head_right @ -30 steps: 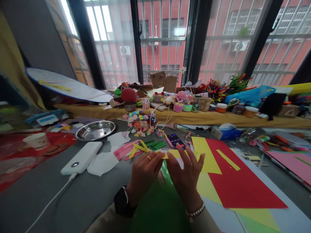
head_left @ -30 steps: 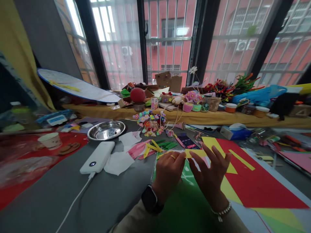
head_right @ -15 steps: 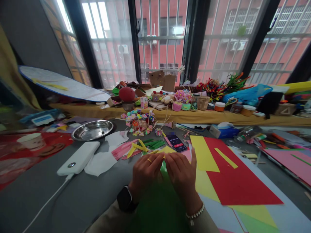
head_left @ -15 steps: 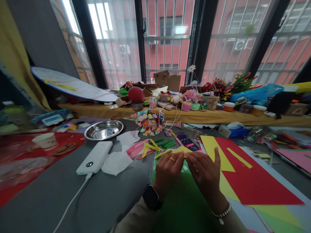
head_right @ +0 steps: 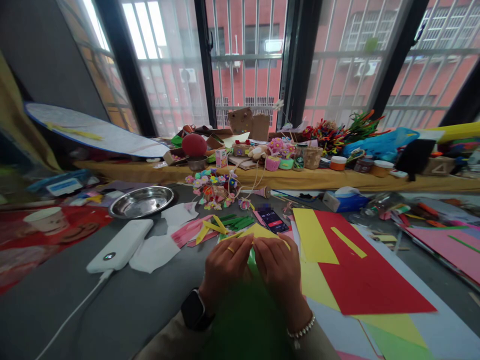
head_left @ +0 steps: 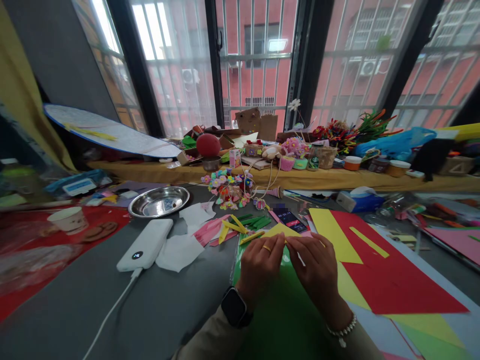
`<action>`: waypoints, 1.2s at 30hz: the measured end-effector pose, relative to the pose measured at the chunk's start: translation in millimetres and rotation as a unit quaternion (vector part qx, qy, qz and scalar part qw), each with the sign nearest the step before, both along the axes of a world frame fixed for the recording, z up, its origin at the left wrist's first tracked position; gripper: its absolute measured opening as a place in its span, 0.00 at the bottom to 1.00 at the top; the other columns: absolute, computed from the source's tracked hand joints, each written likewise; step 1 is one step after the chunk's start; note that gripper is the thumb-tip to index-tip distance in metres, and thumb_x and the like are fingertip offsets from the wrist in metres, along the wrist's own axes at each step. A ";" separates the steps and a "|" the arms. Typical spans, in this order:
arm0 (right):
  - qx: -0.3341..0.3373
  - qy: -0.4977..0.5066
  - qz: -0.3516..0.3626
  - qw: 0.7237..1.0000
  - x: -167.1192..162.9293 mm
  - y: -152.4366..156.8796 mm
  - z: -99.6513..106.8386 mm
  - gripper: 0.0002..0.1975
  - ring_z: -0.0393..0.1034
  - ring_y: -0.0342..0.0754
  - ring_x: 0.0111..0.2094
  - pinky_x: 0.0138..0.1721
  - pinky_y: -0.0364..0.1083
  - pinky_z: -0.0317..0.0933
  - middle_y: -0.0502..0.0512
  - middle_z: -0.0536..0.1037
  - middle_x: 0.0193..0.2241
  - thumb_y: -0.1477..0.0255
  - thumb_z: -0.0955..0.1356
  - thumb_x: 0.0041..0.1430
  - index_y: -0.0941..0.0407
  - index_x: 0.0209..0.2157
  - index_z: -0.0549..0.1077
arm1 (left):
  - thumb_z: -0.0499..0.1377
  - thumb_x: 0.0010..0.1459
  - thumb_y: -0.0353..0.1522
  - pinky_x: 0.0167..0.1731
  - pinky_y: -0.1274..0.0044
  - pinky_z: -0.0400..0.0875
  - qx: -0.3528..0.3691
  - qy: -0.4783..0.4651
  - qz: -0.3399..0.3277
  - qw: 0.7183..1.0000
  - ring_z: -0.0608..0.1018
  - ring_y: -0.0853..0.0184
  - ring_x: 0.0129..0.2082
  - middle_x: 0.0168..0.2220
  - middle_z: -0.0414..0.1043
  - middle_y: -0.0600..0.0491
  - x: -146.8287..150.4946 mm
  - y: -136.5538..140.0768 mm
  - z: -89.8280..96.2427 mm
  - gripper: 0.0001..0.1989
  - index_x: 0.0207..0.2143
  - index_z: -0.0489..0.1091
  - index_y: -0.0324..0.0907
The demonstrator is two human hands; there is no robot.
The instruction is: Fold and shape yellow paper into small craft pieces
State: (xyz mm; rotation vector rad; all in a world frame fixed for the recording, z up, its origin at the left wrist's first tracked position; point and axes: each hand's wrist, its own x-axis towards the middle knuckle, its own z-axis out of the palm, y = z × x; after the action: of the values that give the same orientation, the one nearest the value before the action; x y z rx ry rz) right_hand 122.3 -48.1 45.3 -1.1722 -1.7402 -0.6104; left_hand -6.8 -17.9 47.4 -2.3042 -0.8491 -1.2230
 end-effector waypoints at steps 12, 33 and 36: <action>-0.004 0.015 0.020 1.000 -2.1 -0.3 1.0 0.06 0.65 0.43 0.31 0.42 0.48 0.51 0.51 0.73 0.28 0.78 0.62 0.51 0.56 0.32 0.67 | 0.50 0.51 0.27 0.34 0.76 0.64 -0.004 -0.011 -0.009 1.000 0.71 0.67 0.33 0.34 0.71 0.50 -1.3 -0.2 -0.1 0.11 0.39 0.64 0.39; 0.005 0.039 0.041 0.998 -3.9 -0.4 2.0 0.07 0.65 0.43 0.31 0.41 0.49 0.51 0.52 0.73 0.28 0.80 0.61 0.50 0.56 0.32 0.67 | 0.52 0.50 0.26 0.32 0.77 0.66 0.032 -0.024 -0.010 0.999 0.72 0.68 0.32 0.32 0.72 0.51 -1.0 0.3 -0.3 0.10 0.37 0.66 0.37; 0.007 0.038 0.041 0.998 -3.8 -0.3 2.4 0.07 0.65 0.43 0.31 0.40 0.49 0.51 0.52 0.74 0.28 0.79 0.61 0.50 0.56 0.32 0.67 | 0.52 0.49 0.26 0.32 0.77 0.66 0.034 -0.023 -0.010 0.999 0.72 0.68 0.32 0.32 0.72 0.51 -0.8 1.1 -1.4 0.10 0.37 0.66 0.37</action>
State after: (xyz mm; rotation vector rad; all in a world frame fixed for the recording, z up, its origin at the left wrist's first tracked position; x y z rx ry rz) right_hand 118.5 -48.4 47.7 -1.0949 -1.7086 -0.5208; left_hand -7.6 -16.8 46.0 -2.2438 -0.7897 -1.2978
